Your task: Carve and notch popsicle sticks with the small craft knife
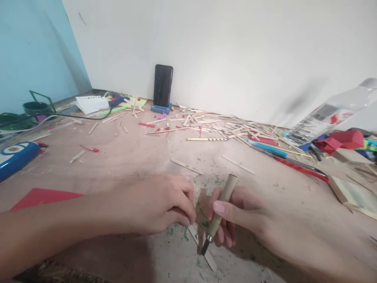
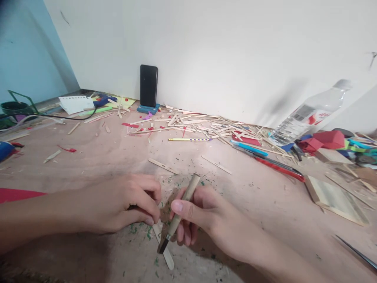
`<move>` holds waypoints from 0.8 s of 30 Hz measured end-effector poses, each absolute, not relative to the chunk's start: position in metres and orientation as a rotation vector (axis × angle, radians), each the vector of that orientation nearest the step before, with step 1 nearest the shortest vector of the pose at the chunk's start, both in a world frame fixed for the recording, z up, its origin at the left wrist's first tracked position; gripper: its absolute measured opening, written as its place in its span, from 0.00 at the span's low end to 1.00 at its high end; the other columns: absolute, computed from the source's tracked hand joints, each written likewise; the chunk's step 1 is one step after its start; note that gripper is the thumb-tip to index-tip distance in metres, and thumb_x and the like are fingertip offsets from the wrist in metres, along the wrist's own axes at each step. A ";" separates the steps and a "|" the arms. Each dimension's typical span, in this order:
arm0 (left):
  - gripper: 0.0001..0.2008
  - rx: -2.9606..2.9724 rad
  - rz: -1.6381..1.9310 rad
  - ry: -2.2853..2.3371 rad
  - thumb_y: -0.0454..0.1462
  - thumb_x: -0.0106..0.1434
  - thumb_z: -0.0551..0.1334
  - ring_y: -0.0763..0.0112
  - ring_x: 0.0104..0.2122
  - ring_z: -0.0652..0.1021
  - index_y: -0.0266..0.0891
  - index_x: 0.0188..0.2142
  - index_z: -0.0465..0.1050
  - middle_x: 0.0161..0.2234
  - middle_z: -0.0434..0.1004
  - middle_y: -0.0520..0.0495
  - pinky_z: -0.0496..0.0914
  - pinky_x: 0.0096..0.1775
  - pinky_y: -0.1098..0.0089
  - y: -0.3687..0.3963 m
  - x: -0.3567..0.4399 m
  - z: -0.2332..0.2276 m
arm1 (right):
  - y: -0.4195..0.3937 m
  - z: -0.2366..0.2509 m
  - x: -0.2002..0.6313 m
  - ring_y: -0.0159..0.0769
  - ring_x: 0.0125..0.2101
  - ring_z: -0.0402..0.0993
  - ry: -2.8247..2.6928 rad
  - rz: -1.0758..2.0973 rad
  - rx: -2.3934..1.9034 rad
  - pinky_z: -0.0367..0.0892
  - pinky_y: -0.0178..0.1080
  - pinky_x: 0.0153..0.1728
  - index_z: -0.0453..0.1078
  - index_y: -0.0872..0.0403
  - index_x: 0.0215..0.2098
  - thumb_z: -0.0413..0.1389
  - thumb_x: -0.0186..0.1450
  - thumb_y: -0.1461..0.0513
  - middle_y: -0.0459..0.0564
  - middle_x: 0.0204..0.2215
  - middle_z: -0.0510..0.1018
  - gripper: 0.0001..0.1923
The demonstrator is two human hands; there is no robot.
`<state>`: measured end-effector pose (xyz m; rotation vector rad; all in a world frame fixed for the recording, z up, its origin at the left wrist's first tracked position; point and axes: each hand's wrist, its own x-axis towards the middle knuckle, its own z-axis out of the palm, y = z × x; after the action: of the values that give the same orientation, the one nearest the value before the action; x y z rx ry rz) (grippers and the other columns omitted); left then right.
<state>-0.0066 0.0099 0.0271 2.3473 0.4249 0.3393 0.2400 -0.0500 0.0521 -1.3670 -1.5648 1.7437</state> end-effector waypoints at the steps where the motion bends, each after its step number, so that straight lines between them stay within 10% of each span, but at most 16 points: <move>1: 0.09 2.341 0.334 0.422 0.28 0.70 0.67 0.71 0.41 0.79 0.42 0.38 0.85 0.39 0.78 0.51 0.69 0.46 0.72 0.010 -0.007 0.027 | -0.050 0.052 0.240 0.33 0.28 0.76 -1.560 1.729 -1.366 0.72 0.36 0.34 0.78 0.56 0.35 0.62 0.72 0.42 0.51 0.28 0.82 0.26; 24: 0.03 2.290 0.376 0.455 0.34 0.69 0.71 0.72 0.41 0.81 0.46 0.38 0.84 0.41 0.81 0.54 0.70 0.45 0.73 0.008 -0.004 0.010 | -0.060 0.030 0.244 0.34 0.33 0.72 -1.283 1.780 -1.322 0.68 0.37 0.39 0.76 0.53 0.43 0.65 0.68 0.38 0.47 0.33 0.78 0.27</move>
<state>-0.0039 0.0078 0.0103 2.2902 0.4548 0.3764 0.2441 -0.0600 0.0304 -1.3218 -1.2828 1.7800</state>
